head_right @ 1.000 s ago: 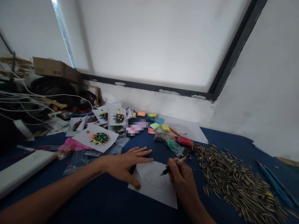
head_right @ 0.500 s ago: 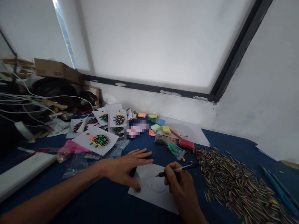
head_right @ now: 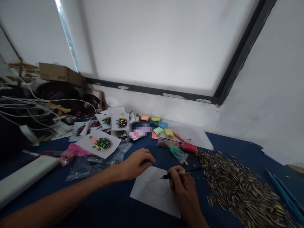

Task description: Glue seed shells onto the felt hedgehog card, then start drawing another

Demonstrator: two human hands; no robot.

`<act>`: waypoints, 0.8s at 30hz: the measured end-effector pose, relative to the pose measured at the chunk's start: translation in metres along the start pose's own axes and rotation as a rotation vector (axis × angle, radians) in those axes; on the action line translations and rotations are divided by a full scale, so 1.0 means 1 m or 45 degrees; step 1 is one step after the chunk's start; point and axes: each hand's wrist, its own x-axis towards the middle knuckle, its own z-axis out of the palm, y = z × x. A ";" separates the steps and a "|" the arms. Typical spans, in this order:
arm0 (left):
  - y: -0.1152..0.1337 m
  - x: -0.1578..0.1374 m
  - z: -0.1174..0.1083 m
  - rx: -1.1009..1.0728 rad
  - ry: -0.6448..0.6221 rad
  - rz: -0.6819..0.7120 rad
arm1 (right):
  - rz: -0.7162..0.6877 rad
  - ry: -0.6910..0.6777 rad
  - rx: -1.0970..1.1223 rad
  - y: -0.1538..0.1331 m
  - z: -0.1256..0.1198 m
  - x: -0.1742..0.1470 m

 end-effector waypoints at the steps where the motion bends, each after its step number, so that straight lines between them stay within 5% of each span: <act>1: 0.001 0.004 0.002 0.020 -0.016 0.010 | 0.006 0.001 0.031 0.000 0.000 0.000; 24: -0.003 0.011 0.017 -0.026 0.042 0.116 | 0.086 -0.073 0.211 -0.003 0.006 -0.002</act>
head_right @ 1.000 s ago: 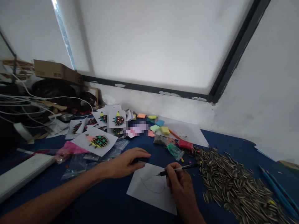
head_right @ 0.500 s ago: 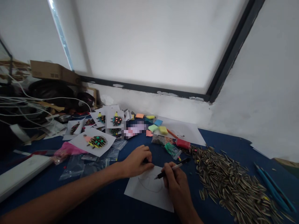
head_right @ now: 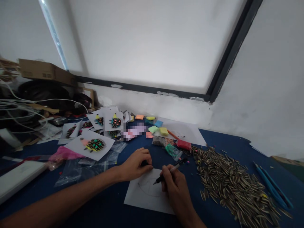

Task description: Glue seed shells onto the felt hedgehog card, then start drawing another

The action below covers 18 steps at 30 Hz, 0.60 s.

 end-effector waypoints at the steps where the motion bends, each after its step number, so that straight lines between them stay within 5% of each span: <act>1: -0.001 0.000 0.001 -0.002 0.016 0.007 | 0.001 -0.011 0.018 -0.001 0.001 0.000; 18: 0.002 -0.008 -0.004 0.116 0.001 -0.111 | -0.001 0.059 0.202 0.008 0.003 0.001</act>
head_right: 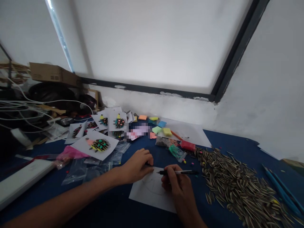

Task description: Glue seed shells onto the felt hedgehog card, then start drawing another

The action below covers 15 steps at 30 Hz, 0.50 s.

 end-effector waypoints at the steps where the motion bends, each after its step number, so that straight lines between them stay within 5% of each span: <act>1: 0.000 0.000 0.001 -0.003 -0.001 -0.011 | -0.005 -0.009 0.001 0.000 0.000 0.000; 15: -0.014 0.002 0.005 0.019 0.088 0.109 | -0.208 0.075 -0.421 -0.008 0.000 -0.002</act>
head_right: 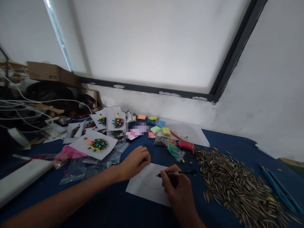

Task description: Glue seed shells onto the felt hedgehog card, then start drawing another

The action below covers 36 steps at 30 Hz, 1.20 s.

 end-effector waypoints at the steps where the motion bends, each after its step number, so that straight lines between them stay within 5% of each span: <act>1: 0.000 0.000 0.000 -0.015 0.023 0.003 | -0.024 0.003 -0.016 0.000 0.000 0.000; 8: 0.007 -0.002 -0.006 -0.278 0.008 0.147 | -0.046 -0.034 -0.019 -0.002 -0.001 -0.003; 12: 0.010 -0.003 -0.015 -0.190 -0.074 0.156 | 0.014 -0.113 0.003 -0.002 -0.002 -0.003; 21: 0.009 -0.002 -0.012 -0.049 -0.109 -0.038 | 0.075 -0.076 0.043 -0.002 -0.004 0.000; 30: 0.007 -0.004 -0.004 -0.081 -0.029 -0.031 | -0.236 -0.167 -0.266 -0.010 0.010 -0.005; 36: 0.008 -0.005 -0.002 0.033 -0.036 0.031 | -0.248 -0.144 -0.334 -0.002 0.017 -0.003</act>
